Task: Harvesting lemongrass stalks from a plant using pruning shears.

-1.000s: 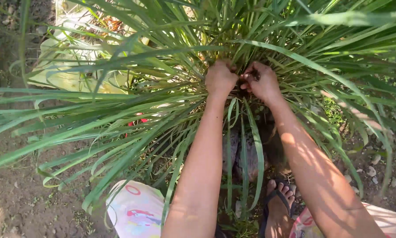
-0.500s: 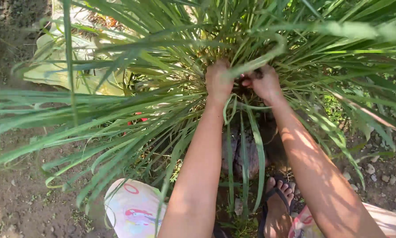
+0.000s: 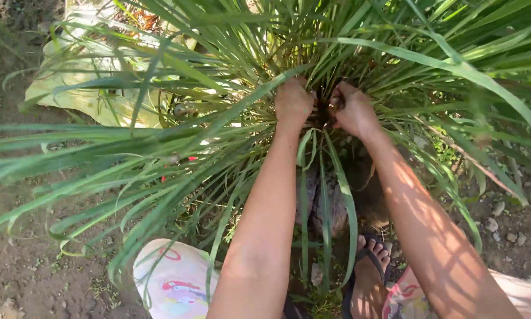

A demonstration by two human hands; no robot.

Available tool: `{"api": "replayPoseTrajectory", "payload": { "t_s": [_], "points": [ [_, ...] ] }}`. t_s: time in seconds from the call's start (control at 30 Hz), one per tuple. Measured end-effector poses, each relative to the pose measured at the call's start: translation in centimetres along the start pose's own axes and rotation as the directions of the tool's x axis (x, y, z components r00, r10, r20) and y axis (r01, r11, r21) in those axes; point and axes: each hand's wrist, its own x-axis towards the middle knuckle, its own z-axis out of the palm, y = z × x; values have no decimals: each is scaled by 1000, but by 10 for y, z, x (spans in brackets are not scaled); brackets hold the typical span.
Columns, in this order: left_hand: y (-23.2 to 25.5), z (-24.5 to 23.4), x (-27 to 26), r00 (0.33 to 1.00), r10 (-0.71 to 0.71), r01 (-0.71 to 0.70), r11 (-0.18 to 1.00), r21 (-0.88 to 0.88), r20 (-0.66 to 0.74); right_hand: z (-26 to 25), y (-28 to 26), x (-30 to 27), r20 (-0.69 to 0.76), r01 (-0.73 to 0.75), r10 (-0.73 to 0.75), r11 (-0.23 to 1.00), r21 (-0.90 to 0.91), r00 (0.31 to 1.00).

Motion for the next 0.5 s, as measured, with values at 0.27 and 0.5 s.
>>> {"api": "replayPoseTrajectory", "payload": {
  "t_s": [0.27, 0.5],
  "points": [
    [-13, 22, 11, 994, 64, -61, 998, -33, 94, 8, -31, -1, -75, 91, -106, 978, -189, 992],
    [2, 4, -1, 997, -43, 45, 999, -24, 62, 8, 11, 8, -92, 79, -119, 930, -359, 989]
  ]
}}
